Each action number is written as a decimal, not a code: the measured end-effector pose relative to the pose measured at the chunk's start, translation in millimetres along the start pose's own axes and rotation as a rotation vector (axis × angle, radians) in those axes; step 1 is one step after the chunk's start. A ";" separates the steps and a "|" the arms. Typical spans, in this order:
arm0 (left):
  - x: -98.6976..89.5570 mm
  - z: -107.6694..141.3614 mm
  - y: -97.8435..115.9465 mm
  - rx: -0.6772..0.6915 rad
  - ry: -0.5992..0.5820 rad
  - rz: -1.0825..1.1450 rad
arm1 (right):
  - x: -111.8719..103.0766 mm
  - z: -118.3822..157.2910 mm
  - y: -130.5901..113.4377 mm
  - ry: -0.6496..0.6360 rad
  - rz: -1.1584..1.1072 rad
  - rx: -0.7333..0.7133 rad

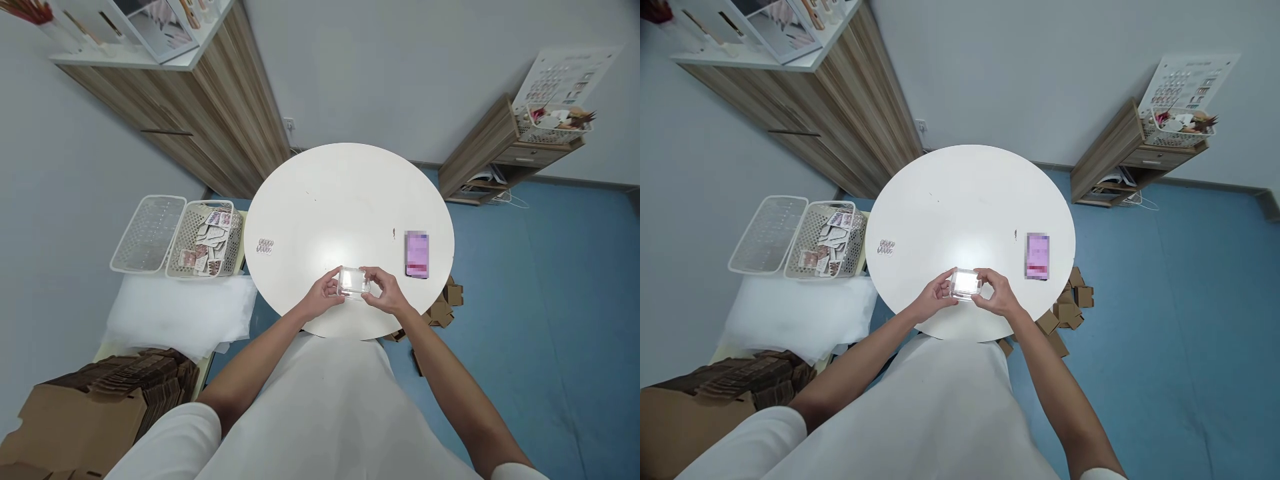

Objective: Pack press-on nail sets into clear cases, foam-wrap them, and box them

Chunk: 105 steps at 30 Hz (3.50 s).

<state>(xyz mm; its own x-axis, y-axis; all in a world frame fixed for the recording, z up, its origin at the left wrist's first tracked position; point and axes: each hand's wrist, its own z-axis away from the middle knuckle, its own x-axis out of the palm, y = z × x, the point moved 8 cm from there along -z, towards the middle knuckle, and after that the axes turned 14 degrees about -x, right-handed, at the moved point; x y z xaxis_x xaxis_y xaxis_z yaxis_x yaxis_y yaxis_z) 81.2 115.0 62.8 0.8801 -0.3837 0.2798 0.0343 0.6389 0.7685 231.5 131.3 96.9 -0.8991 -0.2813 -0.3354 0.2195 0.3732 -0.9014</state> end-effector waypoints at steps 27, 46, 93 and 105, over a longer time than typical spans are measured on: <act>-35.2 -21.4 -97.3 -0.185 0.323 -0.027 | 65.8 81.8 70.8 0.262 -0.029 0.520; -34.8 -26.5 -97.3 -0.230 0.563 -0.358 | 74.1 80.0 94.8 0.260 -0.067 0.625; -303.8 5.1 4.4 -0.058 0.664 -0.809 | 224.6 -126.2 76.2 -0.046 0.344 0.386; -308.5 -16.5 -1.6 -0.108 0.592 -0.851 | 253.2 -156.1 93.0 -0.188 0.642 0.516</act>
<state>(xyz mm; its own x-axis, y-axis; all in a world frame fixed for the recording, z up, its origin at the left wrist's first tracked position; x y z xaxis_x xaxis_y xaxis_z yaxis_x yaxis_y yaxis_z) -182.6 243.3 -34.2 0.6356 -0.3655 -0.6800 0.7690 0.3775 0.5158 -34.9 232.8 -29.1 -0.4730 -0.3116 -0.8242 0.8528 0.0734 -0.5171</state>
